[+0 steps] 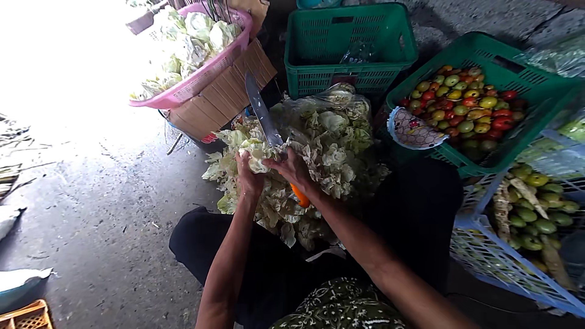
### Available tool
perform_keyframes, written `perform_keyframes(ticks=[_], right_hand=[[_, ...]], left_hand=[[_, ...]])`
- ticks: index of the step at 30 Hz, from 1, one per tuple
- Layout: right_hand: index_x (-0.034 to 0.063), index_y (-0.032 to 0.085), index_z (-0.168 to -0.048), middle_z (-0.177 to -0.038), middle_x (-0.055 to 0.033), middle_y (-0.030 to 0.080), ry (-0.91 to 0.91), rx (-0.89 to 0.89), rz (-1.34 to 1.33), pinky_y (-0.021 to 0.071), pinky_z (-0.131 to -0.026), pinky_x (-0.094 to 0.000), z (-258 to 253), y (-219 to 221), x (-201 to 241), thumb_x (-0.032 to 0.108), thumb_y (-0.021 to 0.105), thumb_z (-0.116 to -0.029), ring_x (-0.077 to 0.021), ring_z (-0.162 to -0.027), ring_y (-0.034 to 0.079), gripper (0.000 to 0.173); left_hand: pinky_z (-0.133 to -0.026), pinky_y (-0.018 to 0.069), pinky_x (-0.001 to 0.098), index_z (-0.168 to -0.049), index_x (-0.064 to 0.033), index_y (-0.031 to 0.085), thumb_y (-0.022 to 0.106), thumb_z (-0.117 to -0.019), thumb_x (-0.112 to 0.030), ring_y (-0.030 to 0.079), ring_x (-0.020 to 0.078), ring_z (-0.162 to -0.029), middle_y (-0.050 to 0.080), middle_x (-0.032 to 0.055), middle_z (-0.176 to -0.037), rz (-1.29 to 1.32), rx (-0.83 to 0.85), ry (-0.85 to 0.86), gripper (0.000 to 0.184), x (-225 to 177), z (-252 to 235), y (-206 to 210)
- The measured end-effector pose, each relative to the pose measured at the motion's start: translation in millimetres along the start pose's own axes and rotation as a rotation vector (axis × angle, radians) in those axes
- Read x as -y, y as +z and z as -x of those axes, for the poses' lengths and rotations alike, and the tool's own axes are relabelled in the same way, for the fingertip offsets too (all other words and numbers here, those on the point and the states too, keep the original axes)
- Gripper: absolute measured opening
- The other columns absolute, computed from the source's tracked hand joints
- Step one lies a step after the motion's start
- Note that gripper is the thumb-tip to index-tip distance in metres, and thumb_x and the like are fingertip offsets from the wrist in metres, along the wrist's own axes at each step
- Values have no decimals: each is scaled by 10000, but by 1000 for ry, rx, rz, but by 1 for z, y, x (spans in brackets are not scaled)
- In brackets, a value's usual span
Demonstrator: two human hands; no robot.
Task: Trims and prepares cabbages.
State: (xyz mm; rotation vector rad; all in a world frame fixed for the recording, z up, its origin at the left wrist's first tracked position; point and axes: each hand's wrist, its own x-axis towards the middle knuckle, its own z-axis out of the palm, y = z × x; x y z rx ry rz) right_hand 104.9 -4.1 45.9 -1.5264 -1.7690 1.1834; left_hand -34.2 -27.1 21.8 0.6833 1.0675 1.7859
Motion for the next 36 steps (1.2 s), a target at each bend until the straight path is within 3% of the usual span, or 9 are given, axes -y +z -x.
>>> perform_keyframes(ticks=[4,9,11,13,15,19,21,24,36], right_hand=[[-24,612,-1243,-966,-256,681,1,4,-60,547,-781,-603,-2,5,0,616,580,-968,-406,-875,682,698],[27,609,-940,-630,-44,541,128,118,-525,503,-478,-282,4,-8,4,607,519,-1005,-125,-477,526,590],[56,629,-1103,-748,-92,599,72,18,-393,526,-534,-338,11,-19,2,597,557,-990,-173,-568,569,557],[46,489,-1449,-1106,-260,673,4,-62,-105,552,-792,-591,11,-36,-4,563,684,-925,-401,-934,671,762],[9,475,-1430,-1089,-302,667,-38,-148,126,523,-770,-672,9,-47,-12,644,649,-904,-491,-967,663,843],[44,662,-1183,-937,-245,674,-51,-252,158,524,-707,-638,5,-53,-26,561,194,-1089,-443,-852,672,703],[38,652,-1141,-888,-231,660,-77,-262,169,534,-677,-615,5,-53,-28,524,342,-1088,-424,-808,669,579],[22,592,-1248,-920,-241,691,-88,-243,270,545,-695,-628,6,-52,-21,537,808,-825,-443,-861,690,701],[-48,543,-1294,-955,-232,691,-154,25,218,547,-776,-587,13,-39,18,601,854,-727,-392,-904,691,916]], left_hand=[[-928,557,391,-1504,-141,332,528,-937,-394,626,139,-1106,602,47,-1270,-171,60,35,651,6,1,-1],[-900,568,441,-1351,-156,491,314,-1100,-412,661,202,-1060,662,70,-1171,157,-109,-132,400,2,-3,3],[-885,570,462,-1320,-162,519,281,-1098,-457,667,220,-1047,669,74,-1156,282,-139,-195,440,-2,-5,1],[-922,558,487,-1358,-153,505,272,-1096,-501,653,242,-1099,656,92,-1210,346,-123,-241,494,-5,-5,0],[-904,575,482,-1370,-162,520,216,-1058,-637,666,245,-1102,672,97,-1220,354,-49,-281,645,-6,-4,1],[-955,557,512,-1426,-170,475,267,-1034,-673,645,272,-1163,645,108,-1286,329,-15,-286,671,-9,-4,4],[-934,564,491,-1402,-165,488,334,-1070,-568,653,260,-1136,648,100,-1265,334,-34,-290,545,-7,-7,4],[-902,573,499,-1360,-149,512,363,-1076,-479,667,259,-1092,662,108,-1214,374,-97,-281,461,-3,-8,6],[-837,587,415,-1206,-169,584,230,-1099,-479,682,178,-989,693,46,-1059,451,-40,-295,482,4,-7,4]])
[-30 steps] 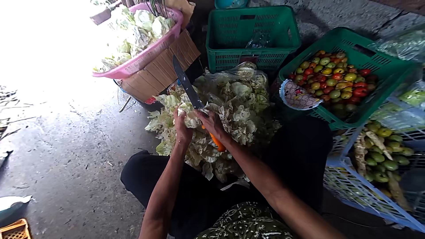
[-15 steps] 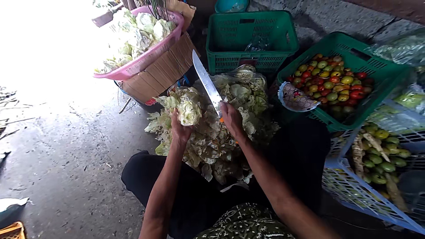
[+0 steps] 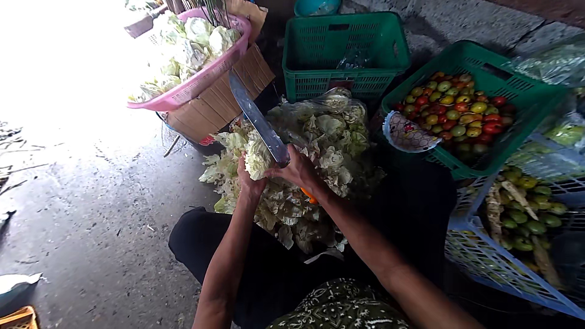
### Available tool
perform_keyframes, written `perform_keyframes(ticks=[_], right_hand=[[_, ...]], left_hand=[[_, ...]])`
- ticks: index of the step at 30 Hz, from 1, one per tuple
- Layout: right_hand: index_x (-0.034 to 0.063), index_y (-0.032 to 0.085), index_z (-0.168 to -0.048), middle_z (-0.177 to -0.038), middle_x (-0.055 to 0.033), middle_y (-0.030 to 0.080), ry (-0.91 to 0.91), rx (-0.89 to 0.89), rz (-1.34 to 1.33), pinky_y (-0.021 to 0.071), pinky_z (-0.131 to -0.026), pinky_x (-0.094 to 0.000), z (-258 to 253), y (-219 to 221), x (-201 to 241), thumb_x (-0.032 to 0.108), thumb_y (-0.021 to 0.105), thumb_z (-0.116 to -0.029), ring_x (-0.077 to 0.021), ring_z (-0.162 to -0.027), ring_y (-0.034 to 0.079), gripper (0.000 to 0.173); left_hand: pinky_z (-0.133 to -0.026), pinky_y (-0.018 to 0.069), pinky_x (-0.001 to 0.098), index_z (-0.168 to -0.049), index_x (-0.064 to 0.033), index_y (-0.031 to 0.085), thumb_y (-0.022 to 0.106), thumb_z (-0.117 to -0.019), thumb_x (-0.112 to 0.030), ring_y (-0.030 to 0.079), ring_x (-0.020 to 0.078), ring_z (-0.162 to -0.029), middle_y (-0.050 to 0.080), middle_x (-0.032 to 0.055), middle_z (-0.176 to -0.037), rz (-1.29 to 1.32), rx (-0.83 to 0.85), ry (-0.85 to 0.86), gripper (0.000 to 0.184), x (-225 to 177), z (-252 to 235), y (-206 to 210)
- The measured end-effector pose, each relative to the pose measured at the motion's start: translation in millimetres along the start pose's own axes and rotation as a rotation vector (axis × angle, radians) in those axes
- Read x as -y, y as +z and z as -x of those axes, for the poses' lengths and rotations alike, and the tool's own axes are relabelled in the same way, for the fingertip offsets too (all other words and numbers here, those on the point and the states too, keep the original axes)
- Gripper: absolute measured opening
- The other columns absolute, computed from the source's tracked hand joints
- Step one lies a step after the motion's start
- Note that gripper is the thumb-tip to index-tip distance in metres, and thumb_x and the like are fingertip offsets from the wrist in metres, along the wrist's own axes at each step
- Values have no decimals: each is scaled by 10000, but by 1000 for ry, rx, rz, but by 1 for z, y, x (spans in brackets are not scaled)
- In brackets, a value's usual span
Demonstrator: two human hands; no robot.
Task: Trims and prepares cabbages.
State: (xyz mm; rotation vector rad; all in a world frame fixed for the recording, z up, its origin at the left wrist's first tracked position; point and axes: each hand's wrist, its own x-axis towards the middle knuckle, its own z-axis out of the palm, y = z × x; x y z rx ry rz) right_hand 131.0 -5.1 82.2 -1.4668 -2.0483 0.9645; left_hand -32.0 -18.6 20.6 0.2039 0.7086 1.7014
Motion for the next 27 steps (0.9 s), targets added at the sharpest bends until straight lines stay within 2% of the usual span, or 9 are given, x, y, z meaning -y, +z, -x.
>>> perform_keyframes(ticks=[4,7,12,17,22,24,27], right_hand=[[-22,556,-1274,-924,-198,704,-50,12,156,543,-742,-568,0,-6,11,701,817,-684,-374,-881,703,970],[-5,568,-1243,-885,-183,698,-83,16,229,541,-715,-558,-2,-5,7,716,812,-679,-366,-843,701,947],[-4,611,-1181,-842,-178,687,-107,31,192,542,-703,-554,-8,6,-18,723,758,-743,-354,-799,692,861],[-12,639,-1093,-828,-175,679,-100,12,134,541,-688,-551,-8,18,-36,724,712,-790,-347,-789,692,799],[-3,658,-1122,-835,-177,686,-51,56,53,537,-731,-561,-8,25,-46,696,696,-833,-342,-805,689,757],[-9,671,-1095,-831,-178,682,-37,75,-34,535,-739,-557,-9,29,-51,645,701,-865,-333,-792,680,693],[8,680,-1117,-845,-166,683,3,89,-145,546,-738,-542,-8,35,-56,599,693,-899,-310,-780,676,630]], left_hand=[[-793,597,360,-1140,-171,598,277,-1101,-417,694,134,-909,702,22,-983,-107,6,30,407,-2,3,4],[-732,598,337,-1090,-177,594,289,-1099,-380,692,117,-837,696,4,-915,-218,-33,16,366,-4,7,8],[-725,599,332,-1132,-148,592,280,-1112,-400,693,121,-823,701,21,-918,-320,-35,-30,402,-2,9,6],[-727,591,336,-1139,-151,584,323,-1107,-388,683,127,-821,683,24,-918,-358,-61,-56,354,5,5,-1],[-727,591,346,-1176,-151,571,345,-1107,-379,684,139,-827,680,32,-933,-362,-99,-85,328,11,4,-3],[-738,589,357,-1191,-146,565,339,-1106,-366,680,147,-834,676,38,-941,-358,-113,-101,326,14,3,-7],[-752,587,380,-1194,-137,562,354,-1102,-373,680,162,-855,676,47,-951,-362,-121,-119,327,18,0,-11]])
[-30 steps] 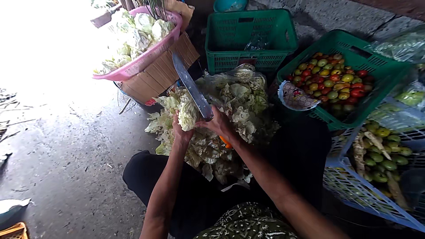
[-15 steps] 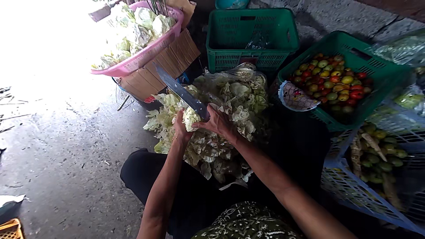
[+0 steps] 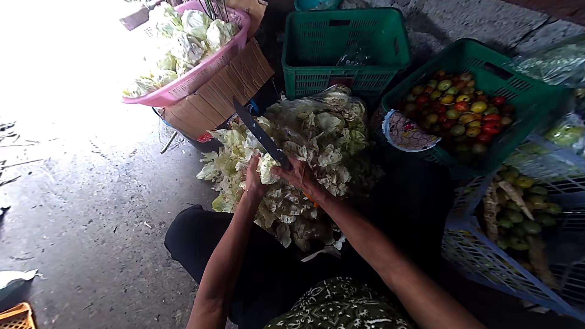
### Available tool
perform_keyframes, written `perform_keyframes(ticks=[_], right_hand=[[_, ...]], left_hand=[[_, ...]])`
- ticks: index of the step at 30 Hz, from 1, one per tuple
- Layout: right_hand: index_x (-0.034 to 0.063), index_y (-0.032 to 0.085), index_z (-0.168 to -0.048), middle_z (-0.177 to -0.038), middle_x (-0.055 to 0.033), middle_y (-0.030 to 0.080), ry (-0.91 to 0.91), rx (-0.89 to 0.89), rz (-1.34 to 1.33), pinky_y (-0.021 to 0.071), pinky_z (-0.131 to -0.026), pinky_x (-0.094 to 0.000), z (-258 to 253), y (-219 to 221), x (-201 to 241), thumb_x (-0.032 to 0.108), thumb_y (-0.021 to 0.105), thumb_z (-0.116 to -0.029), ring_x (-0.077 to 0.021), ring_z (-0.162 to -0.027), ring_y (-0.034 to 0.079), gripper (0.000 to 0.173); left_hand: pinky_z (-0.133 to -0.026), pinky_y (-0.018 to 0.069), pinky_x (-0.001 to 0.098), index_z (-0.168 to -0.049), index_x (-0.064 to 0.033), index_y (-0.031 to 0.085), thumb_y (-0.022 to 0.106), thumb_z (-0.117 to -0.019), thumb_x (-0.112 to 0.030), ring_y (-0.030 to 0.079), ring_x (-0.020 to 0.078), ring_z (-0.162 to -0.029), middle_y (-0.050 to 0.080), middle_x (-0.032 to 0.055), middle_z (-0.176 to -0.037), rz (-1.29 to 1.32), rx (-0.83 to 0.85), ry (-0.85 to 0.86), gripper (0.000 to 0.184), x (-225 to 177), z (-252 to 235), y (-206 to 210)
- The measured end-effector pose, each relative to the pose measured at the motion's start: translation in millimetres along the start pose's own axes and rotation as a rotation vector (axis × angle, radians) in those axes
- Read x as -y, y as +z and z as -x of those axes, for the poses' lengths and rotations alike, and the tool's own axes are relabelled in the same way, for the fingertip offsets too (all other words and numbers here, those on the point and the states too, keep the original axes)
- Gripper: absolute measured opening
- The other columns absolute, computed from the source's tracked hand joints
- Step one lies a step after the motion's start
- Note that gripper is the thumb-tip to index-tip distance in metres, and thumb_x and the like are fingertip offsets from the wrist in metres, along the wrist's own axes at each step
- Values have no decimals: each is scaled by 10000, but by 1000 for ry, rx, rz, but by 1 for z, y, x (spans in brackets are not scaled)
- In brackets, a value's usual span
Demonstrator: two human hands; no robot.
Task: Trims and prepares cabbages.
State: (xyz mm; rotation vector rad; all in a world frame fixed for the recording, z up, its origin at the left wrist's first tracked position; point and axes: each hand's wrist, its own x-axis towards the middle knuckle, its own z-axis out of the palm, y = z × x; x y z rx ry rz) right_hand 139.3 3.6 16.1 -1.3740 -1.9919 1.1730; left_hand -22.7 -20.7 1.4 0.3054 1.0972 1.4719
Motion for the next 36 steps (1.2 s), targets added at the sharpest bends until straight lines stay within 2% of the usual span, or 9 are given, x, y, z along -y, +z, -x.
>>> perform_keyframes(ticks=[3,8,16,21,26,28,31,33,36], right_hand=[[-25,636,-1183,-906,-201,686,79,-10,-3,540,-787,-566,1,3,1,625,710,-872,-346,-847,678,724],[-44,562,-1289,-1001,-229,686,212,-43,-42,534,-844,-571,5,14,10,632,793,-787,-364,-923,676,873],[-35,598,-1174,-835,-172,633,254,-4,-282,552,-696,-456,-2,27,15,577,581,-987,-268,-702,627,640],[-25,608,-1062,-736,-121,582,252,2,-402,547,-613,-373,-3,29,14,560,461,-1045,-205,-603,591,603],[-8,586,-964,-664,-78,525,272,11,-515,522,-543,-317,-5,33,13,526,353,-1085,-163,-529,544,596],[-25,602,-1071,-745,-121,570,262,22,-437,539,-619,-375,-5,29,13,532,394,-1075,-205,-609,578,595],[-8,578,-1229,-839,-140,618,257,8,-437,532,-658,-390,-5,26,14,534,570,-1009,-213,-681,592,585],[-23,607,-1165,-826,-151,615,246,-27,-438,534,-681,-410,-6,25,15,541,569,-1007,-229,-690,590,586],[-9,609,-1046,-704,-90,551,231,-15,-466,503,-569,-340,-8,28,12,557,517,-1025,-171,-566,536,574]], left_hand=[[-774,577,391,-1202,-137,553,351,-1102,-363,668,162,-874,664,43,-967,2,-36,51,320,5,-3,1],[-881,557,430,-1343,-106,516,271,-1112,-445,646,184,-1031,646,88,-1151,-51,-179,222,478,2,4,10],[-992,502,424,-1361,-65,496,272,-1117,-366,582,190,-1161,574,113,-1287,-223,-170,432,448,12,-2,-1],[-1040,467,429,-1365,-20,509,253,-1098,-354,550,210,-1213,544,147,-1330,-377,-183,531,498,13,-3,-5],[-1049,460,425,-1371,-19,509,240,-1107,-352,548,207,-1226,545,150,-1348,-398,-193,518,503,11,-2,-4],[-1063,446,441,-1392,-3,502,253,-1107,-346,535,227,-1246,537,175,-1369,-437,-194,523,510,9,-2,-3],[-996,477,447,-1337,-19,529,333,-1076,-362,568,218,-1154,584,154,-1258,-445,-218,532,474,12,-5,-3],[-1024,470,438,-1374,-12,507,328,-1079,-351,560,219,-1190,569,166,-1307,-453,-198,534,484,15,-6,-4],[-996,488,420,-1356,-28,514,319,-1080,-363,576,194,-1149,583,139,-1262,-428,-193,528,475,17,-9,-7]])
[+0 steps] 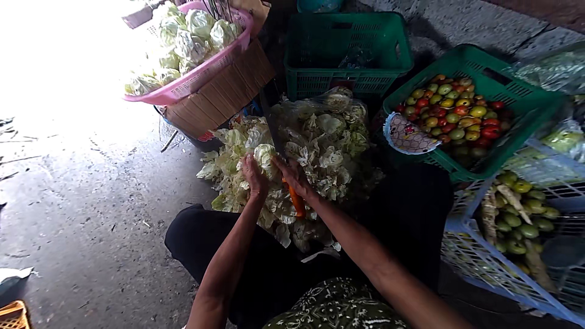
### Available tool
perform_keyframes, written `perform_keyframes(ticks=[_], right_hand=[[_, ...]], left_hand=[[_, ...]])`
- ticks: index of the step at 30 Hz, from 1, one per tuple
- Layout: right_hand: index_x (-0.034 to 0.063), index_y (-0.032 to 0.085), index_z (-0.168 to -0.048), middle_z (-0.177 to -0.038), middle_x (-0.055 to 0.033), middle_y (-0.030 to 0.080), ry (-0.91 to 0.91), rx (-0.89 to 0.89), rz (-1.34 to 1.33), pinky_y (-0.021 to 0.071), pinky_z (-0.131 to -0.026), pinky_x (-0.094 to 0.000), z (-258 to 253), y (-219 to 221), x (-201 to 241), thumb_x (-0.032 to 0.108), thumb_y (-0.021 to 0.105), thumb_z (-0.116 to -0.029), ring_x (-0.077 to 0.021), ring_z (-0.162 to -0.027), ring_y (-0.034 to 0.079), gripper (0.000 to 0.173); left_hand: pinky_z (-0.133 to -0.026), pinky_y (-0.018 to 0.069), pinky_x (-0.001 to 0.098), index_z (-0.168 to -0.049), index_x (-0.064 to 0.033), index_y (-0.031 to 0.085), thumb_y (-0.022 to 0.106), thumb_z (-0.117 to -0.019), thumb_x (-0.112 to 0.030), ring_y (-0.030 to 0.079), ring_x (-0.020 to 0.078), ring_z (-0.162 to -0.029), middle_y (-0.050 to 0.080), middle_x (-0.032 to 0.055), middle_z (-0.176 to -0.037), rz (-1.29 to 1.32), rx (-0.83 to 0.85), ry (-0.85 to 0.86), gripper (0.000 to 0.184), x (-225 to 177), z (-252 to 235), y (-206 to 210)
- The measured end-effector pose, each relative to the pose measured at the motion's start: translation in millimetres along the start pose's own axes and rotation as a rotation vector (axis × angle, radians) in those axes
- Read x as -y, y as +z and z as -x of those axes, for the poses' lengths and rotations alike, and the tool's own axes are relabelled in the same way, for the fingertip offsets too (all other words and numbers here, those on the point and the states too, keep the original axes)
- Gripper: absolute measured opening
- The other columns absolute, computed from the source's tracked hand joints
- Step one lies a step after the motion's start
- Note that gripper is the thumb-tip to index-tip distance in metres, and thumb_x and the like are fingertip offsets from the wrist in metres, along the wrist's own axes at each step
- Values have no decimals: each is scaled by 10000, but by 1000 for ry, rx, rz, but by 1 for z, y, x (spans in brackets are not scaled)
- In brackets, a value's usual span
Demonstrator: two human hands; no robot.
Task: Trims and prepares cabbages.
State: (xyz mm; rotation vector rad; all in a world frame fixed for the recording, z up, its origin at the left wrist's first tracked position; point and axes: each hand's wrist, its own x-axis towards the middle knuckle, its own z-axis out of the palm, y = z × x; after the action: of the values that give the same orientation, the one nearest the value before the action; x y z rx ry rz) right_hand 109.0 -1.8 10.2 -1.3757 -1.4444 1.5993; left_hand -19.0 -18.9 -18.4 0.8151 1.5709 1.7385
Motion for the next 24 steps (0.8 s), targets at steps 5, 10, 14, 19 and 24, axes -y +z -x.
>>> perform_keyframes(ticks=[5,10,14,19,24], right_hand=[[12,620,-1082,-678,-73,543,44,73,0,496,-509,-305,-1,-5,1,586,439,-1043,-151,-511,529,603],[34,629,-1099,-646,-30,506,167,126,-144,442,-433,-237,4,-9,10,578,436,-1047,-96,-454,475,580],[82,593,-976,-596,-1,496,302,191,-341,423,-400,-206,7,-15,16,604,453,-1030,-74,-427,474,544],[174,414,-647,-496,47,406,282,274,-609,387,-381,-205,7,-34,29,649,324,-1040,-59,-379,404,622],[43,600,-1301,-934,-222,673,114,-150,248,569,-713,-539,-14,-55,-14,742,499,-935,-353,-768,666,796]], left_hand=[[-938,508,399,-1321,-27,526,345,-1077,-370,601,166,-1055,617,111,-1154,-8,-2,5,458,0,-3,-1],[-1002,486,429,-1403,-58,486,282,-1120,-365,562,187,-1179,567,121,-1317,82,103,-168,465,-10,1,-2],[-889,541,394,-1324,-106,514,256,-1129,-360,627,150,-1017,630,58,-1138,224,168,-286,411,-17,-2,-2],[-871,559,445,-1324,-113,514,218,-1119,-411,648,210,-1023,654,93,-1144,502,109,-378,467,-10,-12,-10],[-666,594,411,-1241,-133,563,168,-1045,-642,683,266,-842,675,140,-1039,784,113,-544,674,-24,-21,-14]])
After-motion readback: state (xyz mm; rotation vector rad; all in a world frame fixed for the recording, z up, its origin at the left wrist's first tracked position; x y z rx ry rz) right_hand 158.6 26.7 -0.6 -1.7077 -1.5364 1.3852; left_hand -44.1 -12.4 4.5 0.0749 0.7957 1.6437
